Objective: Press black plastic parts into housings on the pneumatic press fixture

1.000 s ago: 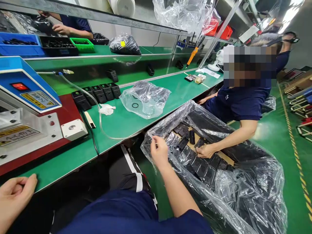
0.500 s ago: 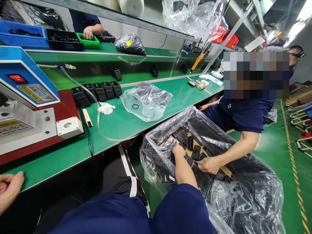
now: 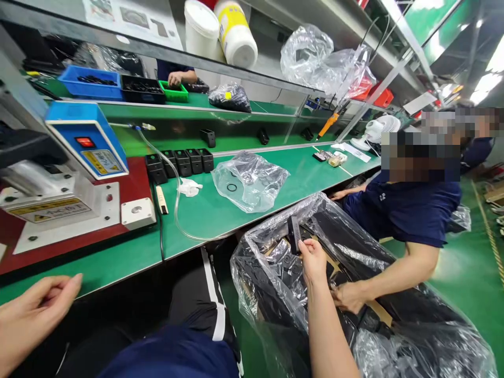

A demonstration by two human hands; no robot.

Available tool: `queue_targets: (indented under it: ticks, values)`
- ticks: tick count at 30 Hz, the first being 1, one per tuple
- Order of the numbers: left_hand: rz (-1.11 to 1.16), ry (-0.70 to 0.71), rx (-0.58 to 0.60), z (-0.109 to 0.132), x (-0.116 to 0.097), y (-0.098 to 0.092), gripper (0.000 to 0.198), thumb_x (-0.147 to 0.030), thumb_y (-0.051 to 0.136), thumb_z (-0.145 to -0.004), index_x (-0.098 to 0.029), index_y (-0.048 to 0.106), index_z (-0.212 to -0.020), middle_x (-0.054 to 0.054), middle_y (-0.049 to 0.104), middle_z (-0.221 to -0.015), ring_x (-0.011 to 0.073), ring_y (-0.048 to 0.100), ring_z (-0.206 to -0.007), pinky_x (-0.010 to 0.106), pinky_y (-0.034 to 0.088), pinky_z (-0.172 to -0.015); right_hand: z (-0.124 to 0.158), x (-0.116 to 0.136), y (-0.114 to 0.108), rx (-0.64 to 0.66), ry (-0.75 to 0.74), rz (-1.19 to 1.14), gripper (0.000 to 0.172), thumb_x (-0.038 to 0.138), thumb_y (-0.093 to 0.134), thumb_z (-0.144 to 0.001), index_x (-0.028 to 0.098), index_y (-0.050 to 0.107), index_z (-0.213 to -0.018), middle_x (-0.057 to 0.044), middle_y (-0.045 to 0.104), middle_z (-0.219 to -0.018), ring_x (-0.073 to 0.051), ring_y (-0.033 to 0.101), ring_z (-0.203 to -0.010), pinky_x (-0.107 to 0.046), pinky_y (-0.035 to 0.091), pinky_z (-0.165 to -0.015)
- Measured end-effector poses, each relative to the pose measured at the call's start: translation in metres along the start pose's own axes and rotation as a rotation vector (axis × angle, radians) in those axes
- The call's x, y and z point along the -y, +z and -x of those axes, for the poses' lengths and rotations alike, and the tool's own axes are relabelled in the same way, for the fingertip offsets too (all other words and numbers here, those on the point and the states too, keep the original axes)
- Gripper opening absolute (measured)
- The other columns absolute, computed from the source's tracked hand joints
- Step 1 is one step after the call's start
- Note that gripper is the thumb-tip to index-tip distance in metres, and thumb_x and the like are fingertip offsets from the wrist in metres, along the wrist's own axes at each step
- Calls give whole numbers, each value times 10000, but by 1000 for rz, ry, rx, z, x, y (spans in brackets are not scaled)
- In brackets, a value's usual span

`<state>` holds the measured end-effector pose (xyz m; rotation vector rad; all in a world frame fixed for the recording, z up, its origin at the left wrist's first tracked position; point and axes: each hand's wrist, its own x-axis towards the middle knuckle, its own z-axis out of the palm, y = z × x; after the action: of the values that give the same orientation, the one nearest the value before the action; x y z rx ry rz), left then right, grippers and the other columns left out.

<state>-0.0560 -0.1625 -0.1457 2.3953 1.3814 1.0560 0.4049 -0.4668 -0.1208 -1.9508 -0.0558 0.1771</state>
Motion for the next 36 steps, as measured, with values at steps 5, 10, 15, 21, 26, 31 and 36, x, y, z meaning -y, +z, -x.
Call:
queue_targets:
  ticks: [5,10,15,21,26,31,36]
  values:
    - [341,285,136,-17,-79,-5,206,-310,568,-877,-204,587,-701,-63,502,-526,63,442,-446,172,379,-480,86,62,59,529,-93,-534,477,490,823,-615,256,522,-902,13,610,-831,-144,597,-732,-274,502,-670]
    - [682,104,367,-30,-122,-18,386,-393,630,-848,-190,559,-1169,75,681,-1051,163,648,-904,256,534,-762,164,89,149,970,-221,-684,269,336,790,-739,245,579,-880,26,577,-773,-98,549,-677,-194,461,-622]
    - [928,-104,326,-33,-120,-35,585,-451,621,-850,-190,425,-1336,140,622,-1236,245,619,-1106,384,505,-957,221,100,204,1164,-450,-597,154,282,740,-794,244,611,-871,1,607,-806,-133,604,-756,-232,516,-705]
    - [887,-141,166,-27,-88,-50,614,-426,636,-842,-167,419,-1355,147,623,-1244,262,618,-1104,395,487,-980,245,112,227,1229,-599,-468,117,299,721,-805,242,649,-876,-18,618,-820,-157,622,-762,-252,541,-686]
    - [835,-146,63,-27,-66,-54,586,-381,670,-821,-190,447,-1329,127,597,-1280,268,581,-1159,396,461,-1009,239,124,235,1233,-715,-414,63,296,646,-872,268,652,-928,-39,653,-951,-190,624,-954,-297,525,-845]
    - [1104,-208,61,-29,-63,-55,539,-387,672,-833,-210,431,-1282,124,610,-1228,250,591,-1145,389,461,-1014,240,127,244,1330,-708,-320,366,402,643,-871,310,595,-1222,-70,601,-1265,-230,579,-1154,-318,525,-889]
    - [1326,-203,69,-26,-67,-58,450,-415,639,-859,-217,466,-1224,134,544,-1310,242,579,-1148,354,489,-969,264,118,253,1539,-525,-393,579,452,706,-813,320,519,-1344,-75,545,-1389,-272,516,-1281,-427,469,-1042]
